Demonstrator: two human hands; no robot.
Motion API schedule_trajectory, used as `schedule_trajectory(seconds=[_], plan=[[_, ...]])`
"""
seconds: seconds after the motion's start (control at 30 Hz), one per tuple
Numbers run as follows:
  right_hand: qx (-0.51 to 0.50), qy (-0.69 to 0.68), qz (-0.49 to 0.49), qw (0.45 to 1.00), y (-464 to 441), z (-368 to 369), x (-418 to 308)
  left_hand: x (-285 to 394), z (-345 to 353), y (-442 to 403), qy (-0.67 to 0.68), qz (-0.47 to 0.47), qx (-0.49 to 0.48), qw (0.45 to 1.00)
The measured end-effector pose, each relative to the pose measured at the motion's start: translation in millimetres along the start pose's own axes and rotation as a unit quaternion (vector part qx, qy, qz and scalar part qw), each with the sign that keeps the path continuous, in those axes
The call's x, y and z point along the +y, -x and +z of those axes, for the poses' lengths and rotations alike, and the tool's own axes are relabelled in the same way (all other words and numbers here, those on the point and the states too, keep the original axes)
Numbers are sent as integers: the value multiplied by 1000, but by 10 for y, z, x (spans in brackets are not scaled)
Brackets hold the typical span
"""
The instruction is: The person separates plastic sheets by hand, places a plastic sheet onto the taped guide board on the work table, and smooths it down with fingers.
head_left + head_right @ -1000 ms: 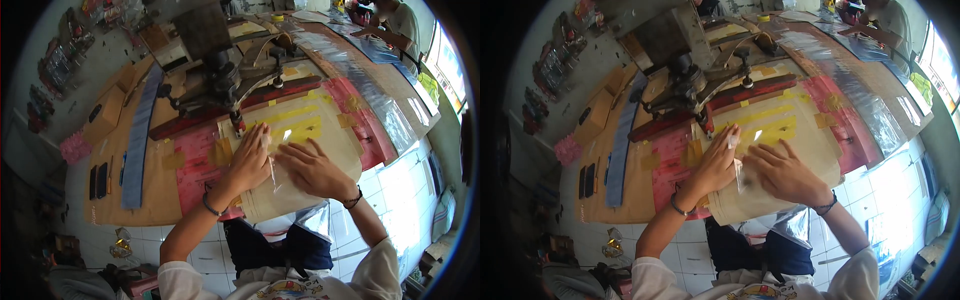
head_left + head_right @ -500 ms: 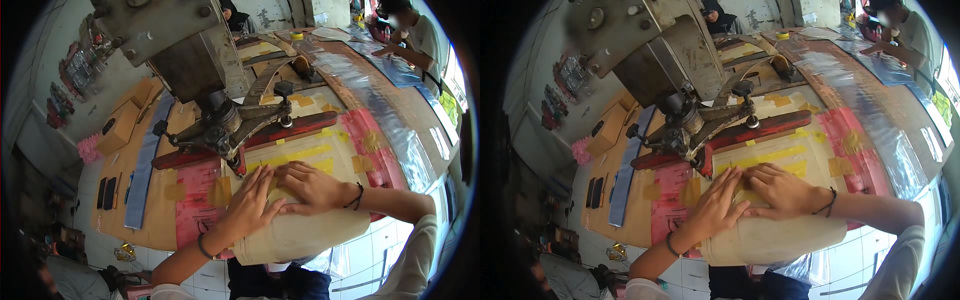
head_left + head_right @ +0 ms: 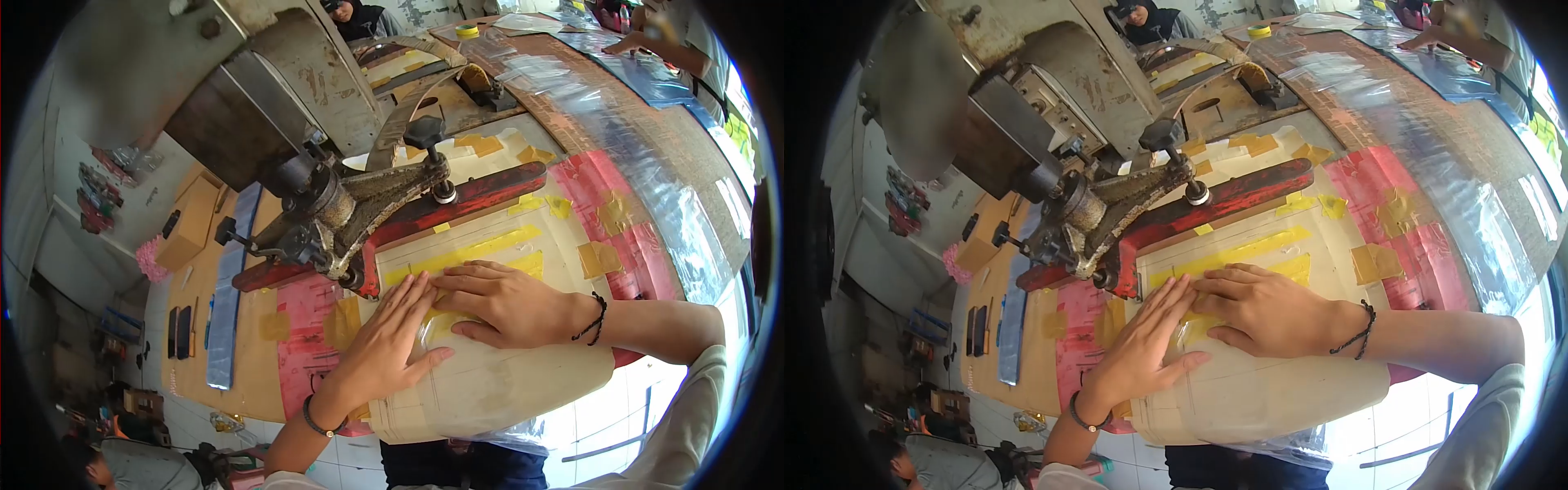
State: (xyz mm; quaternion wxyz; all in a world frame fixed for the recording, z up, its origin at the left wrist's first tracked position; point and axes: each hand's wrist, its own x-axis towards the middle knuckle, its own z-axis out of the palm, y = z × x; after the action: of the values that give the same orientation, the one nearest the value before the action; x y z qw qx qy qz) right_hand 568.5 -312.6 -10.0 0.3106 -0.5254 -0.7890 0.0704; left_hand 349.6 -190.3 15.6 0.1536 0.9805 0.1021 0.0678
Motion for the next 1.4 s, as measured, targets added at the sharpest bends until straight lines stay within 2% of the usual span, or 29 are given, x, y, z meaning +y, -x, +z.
schedule_trajectory(seconds=[0.07, 0.13, 0.2, 0.23, 0.27, 0.33, 0.4, 0.43, 0.47, 0.53, 0.57, 0.63, 0.7, 0.73, 0.8, 0.87, 0.97, 1.07, 1.17, 1.2, 1.23, 1.27, 1.3, 1.33, 1.37, 1.4], plan=[[-14, 21, -10, 1000, -2, -22, 9, 151, -48, 35, -22, -21, 41, 999], [-26, 39, -14, 999, 8, -31, 30, 425, -67, 208, -105, 105, 80, 986], [-20, 38, -11, 999, 12, -26, 15, 937, 133, 505, 23, 230, 66, 971], [-21, 34, -10, 999, 15, -18, 5, 1052, 634, 740, 102, 284, 64, 951], [-23, 31, -10, 999, 19, -14, -1, 1332, 931, 833, 146, 360, -1, 921], [-22, 29, -12, 999, 15, -18, 2, 1768, 1647, 902, 201, 307, -66, 928], [-19, 29, -16, 999, 17, -1, 3, 1806, 2315, 858, 173, 192, 5, 966], [-21, 30, -18, 999, 23, -11, 16, 1696, 2690, 795, 38, 196, -42, 979], [-23, 35, -18, 999, 19, -24, 29, 1624, 2514, 670, 43, 208, -60, 975], [-29, 33, -16, 999, 23, -11, 27, 1580, 2273, 631, 120, 101, -71, 985], [-26, 27, -14, 999, 40, -4, 19, 1482, 2428, 630, 160, 112, 110, 975], [-16, 17, -16, 1000, 31, -12, 25, 1380, 2177, 698, 163, -40, -24, 986], [-16, 15, -18, 1000, 28, 16, 48, 1174, 2085, 672, 126, -96, 21, 987], [-16, 16, -17, 1000, 35, 17, 57, 915, 2300, 705, 83, -75, 133, 985], [-17, 14, -22, 1000, 43, 1, 46, 474, 2470, 867, -23, -130, 63, 989], [-18, 15, -26, 999, 39, 0, 28, 213, 2558, 989, -36, -136, 123, 982], [-16, 18, -29, 999, 29, 5, 8, 19, 2729, 1073, -53, -142, 154, 976], [-16, 22, -33, 999, 14, -22, -2, -154, 3001, 1161, 5, -141, 178, 974], [-16, 19, -36, 999, 7, -33, -23, 141, 2819, 1322, 99, -166, 2, 981], [-18, 14, -33, 999, 19, -23, -47, 376, 2470, 1208, 102, -147, -201, 963], [-18, 16, -32, 999, 17, -31, -53, 593, 2119, 1111, 101, -113, -391, 908], [-15, 25, -33, 999, 6, -39, -36, 692, 2076, 1299, 239, -18, -337, 910], [-18, 25, -36, 999, 5, -21, -15, 944, 1651, 1317, 325, -41, -364, 872], [-25, 29, -42, 998, 2, -27, 4, 1142, 1029, 1243, 374, -9, -362, 854], [-32, 30, -47, 998, -5, -41, 14, 1154, 600, 1216, 388, 86, -363, 843], [-38, 29, -53, 997, -15, -33, 6, 987, 384, 1209, 430, 200, -233, 849]])
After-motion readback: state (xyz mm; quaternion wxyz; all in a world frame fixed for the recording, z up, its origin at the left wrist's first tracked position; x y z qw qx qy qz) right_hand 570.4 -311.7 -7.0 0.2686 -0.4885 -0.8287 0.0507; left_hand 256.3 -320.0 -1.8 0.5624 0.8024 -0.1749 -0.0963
